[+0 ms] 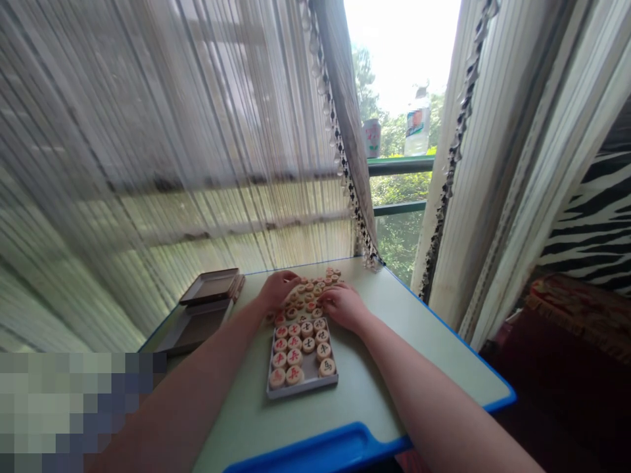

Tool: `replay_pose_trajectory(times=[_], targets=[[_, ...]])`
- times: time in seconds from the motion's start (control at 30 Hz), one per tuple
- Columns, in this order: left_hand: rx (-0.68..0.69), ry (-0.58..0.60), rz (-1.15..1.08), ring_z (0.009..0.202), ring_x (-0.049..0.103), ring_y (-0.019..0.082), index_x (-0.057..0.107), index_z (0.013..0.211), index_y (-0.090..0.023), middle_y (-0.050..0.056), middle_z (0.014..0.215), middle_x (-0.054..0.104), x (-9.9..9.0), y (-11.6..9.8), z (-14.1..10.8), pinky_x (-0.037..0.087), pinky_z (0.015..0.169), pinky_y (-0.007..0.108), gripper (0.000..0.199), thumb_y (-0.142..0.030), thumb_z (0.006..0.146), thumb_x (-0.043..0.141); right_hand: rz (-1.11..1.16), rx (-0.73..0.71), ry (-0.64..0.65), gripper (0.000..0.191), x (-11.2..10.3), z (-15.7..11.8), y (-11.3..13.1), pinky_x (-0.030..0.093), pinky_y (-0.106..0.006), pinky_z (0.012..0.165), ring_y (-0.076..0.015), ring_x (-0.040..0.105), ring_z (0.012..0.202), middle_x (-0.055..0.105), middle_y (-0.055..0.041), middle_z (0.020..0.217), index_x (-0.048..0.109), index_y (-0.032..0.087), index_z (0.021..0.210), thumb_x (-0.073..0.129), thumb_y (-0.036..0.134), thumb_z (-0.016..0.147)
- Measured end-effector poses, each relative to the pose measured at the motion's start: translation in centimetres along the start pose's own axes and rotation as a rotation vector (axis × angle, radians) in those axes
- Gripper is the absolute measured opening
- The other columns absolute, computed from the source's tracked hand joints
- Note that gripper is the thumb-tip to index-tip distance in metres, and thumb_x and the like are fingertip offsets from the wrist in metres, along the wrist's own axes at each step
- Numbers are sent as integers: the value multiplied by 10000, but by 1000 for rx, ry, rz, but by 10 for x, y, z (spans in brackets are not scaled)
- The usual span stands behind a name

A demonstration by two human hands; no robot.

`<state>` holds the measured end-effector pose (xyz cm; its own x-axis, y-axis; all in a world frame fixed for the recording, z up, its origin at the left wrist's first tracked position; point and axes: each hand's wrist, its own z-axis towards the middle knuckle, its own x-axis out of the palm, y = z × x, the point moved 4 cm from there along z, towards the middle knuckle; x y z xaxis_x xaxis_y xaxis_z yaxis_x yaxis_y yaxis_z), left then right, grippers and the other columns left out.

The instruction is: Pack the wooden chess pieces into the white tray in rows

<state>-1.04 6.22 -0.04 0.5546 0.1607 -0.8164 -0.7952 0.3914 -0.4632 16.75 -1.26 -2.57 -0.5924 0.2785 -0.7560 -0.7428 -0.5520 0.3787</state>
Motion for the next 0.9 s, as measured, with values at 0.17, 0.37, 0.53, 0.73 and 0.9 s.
replay_pose_trajectory(times=[0.17,0.37,0.53,0.73,0.9], targets=[[95,154,6,765,610,170,677,937,-178,48,858,687,8,4,-6,453,692,245,372,-455,719,557,-17,-28,9,222,1,1,-1,382,-356,938,-195,532,1037,664,-20,1020,689,242,915,515,221,779],[83,171,19,781,615,178,678,921,-160,53,871,687,5,2,-7,458,712,253,288,-332,709,585,-52,5,1,205,2,-1,-6,412,-352,896,-192,560,965,672,-37,971,693,227,879,513,222,780],[39,140,-19,799,618,166,678,903,-147,50,885,687,1,2,-7,463,736,244,238,-232,699,589,-83,8,12,205,1,-2,-4,395,-362,903,-198,549,977,666,-36,992,690,236,895,515,246,788],[5,196,-94,686,616,152,670,928,-130,53,807,687,2,-2,-9,470,619,233,274,-251,693,599,-80,19,74,245,0,-1,0,379,-355,924,-202,531,1011,661,-29,1023,660,232,985,501,261,801],[42,173,-15,730,611,165,687,889,-141,55,805,687,1,-9,-10,464,684,256,259,-297,715,575,-162,156,-17,354,-12,-2,-9,404,-345,882,-222,511,1024,622,-59,1083,575,229,1139,487,259,797]])
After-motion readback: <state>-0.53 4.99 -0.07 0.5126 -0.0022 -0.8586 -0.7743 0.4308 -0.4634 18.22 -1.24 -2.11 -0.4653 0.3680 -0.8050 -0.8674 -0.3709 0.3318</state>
